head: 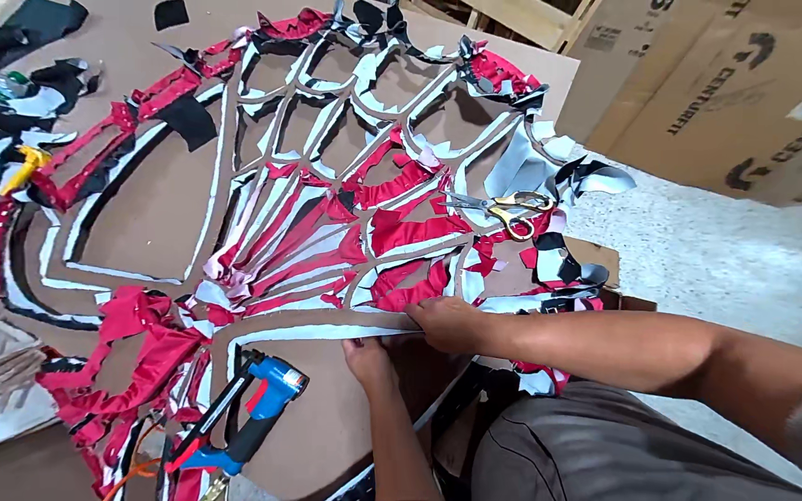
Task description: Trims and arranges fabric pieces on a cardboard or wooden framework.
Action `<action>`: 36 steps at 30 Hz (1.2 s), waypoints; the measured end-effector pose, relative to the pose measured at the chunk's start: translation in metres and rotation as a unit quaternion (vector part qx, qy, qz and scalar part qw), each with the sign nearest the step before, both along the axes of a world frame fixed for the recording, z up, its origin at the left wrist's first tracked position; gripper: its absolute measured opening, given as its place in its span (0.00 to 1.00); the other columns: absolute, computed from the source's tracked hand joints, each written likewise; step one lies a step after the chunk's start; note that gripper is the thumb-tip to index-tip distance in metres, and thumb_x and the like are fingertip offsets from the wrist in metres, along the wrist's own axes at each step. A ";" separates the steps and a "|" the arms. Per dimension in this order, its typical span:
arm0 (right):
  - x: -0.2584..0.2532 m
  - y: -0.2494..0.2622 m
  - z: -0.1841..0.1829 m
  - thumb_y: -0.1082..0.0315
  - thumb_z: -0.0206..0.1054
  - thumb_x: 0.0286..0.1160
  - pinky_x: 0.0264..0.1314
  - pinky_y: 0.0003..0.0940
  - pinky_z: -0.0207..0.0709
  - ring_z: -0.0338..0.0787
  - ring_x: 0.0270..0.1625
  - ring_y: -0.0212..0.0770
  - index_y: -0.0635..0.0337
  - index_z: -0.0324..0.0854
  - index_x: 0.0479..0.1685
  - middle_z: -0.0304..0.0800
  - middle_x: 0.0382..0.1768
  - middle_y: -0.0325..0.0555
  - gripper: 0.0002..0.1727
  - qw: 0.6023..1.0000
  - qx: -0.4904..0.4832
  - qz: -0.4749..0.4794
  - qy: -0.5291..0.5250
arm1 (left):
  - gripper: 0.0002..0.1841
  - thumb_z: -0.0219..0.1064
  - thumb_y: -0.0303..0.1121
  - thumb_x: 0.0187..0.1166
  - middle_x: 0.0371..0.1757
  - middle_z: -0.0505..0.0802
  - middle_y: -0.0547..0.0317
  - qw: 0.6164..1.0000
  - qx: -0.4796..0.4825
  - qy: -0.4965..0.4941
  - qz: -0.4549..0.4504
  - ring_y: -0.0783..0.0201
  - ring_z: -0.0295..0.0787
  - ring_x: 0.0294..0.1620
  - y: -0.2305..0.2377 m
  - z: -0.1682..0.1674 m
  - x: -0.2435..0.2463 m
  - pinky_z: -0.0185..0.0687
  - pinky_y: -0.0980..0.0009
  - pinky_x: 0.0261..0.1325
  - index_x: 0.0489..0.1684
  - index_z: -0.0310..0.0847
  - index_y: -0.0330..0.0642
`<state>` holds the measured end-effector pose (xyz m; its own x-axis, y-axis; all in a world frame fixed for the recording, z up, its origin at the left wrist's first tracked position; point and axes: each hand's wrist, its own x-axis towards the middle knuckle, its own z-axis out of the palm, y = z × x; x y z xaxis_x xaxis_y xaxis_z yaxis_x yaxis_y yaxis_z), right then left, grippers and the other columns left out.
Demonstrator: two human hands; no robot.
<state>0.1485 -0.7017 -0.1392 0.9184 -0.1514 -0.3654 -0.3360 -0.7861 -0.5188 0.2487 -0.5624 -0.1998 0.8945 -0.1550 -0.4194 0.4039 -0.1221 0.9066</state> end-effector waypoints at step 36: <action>0.024 -0.174 0.013 0.42 0.69 0.75 0.60 0.63 0.81 0.88 0.62 0.59 0.62 0.83 0.63 0.86 0.59 0.59 0.32 0.969 -0.090 -0.206 0.102 | 0.22 0.73 0.31 0.79 0.56 0.92 0.43 0.986 -0.044 0.080 0.140 0.53 0.93 0.56 -0.041 0.000 0.037 0.90 0.52 0.61 0.67 0.77 0.31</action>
<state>0.1728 -0.8760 -0.1260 0.6775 -0.5682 -0.4670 -0.7221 -0.6345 -0.2756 0.2861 -0.6030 -0.2001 0.8307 0.0456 -0.5549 0.5497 0.0913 0.8304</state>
